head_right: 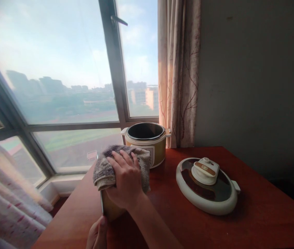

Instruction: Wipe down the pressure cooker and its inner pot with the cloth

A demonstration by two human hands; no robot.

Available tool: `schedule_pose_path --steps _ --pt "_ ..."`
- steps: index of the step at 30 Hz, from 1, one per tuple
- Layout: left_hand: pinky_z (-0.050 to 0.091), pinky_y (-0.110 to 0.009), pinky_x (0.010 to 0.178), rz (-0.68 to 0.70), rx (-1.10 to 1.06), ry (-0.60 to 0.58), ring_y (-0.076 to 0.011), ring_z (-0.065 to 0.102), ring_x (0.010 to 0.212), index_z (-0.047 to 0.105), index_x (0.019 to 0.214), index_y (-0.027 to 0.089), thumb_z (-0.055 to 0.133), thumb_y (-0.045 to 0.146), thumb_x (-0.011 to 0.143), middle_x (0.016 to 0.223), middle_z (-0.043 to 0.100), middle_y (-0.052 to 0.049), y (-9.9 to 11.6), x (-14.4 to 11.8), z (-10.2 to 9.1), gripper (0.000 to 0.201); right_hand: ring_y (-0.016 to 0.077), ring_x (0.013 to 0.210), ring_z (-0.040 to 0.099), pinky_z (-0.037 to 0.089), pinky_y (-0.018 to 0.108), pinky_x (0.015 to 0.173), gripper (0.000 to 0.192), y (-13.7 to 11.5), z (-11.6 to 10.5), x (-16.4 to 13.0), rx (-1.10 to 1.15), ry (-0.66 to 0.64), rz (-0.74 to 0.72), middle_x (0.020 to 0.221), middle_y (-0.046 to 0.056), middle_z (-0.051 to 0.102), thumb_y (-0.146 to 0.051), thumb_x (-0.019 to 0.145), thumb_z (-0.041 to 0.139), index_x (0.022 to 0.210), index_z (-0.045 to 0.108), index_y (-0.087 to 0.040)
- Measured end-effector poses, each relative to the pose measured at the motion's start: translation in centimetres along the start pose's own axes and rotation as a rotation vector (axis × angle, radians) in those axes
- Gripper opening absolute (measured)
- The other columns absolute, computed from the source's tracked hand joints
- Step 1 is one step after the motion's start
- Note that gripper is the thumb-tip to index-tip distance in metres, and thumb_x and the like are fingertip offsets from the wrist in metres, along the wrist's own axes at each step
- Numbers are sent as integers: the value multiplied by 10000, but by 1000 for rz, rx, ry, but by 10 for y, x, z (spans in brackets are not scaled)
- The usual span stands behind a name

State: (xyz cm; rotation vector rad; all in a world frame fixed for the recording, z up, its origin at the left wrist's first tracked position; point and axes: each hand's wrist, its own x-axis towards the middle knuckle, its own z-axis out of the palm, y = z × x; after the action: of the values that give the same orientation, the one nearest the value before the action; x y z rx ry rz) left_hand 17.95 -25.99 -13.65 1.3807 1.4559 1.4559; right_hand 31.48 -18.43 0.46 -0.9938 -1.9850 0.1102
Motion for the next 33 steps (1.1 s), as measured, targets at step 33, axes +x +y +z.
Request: schedule_pose_path --steps 33 --pt "594 -401 760 -177 -315 -28 -334 694 796 756 723 135 670 826 605 678 731 -111 49 24 8 706 347 1519 184 190 627 1197 719 22 38 -101 -26 127 -95 1630 53 302 -249 823 500 1528 358 -221"
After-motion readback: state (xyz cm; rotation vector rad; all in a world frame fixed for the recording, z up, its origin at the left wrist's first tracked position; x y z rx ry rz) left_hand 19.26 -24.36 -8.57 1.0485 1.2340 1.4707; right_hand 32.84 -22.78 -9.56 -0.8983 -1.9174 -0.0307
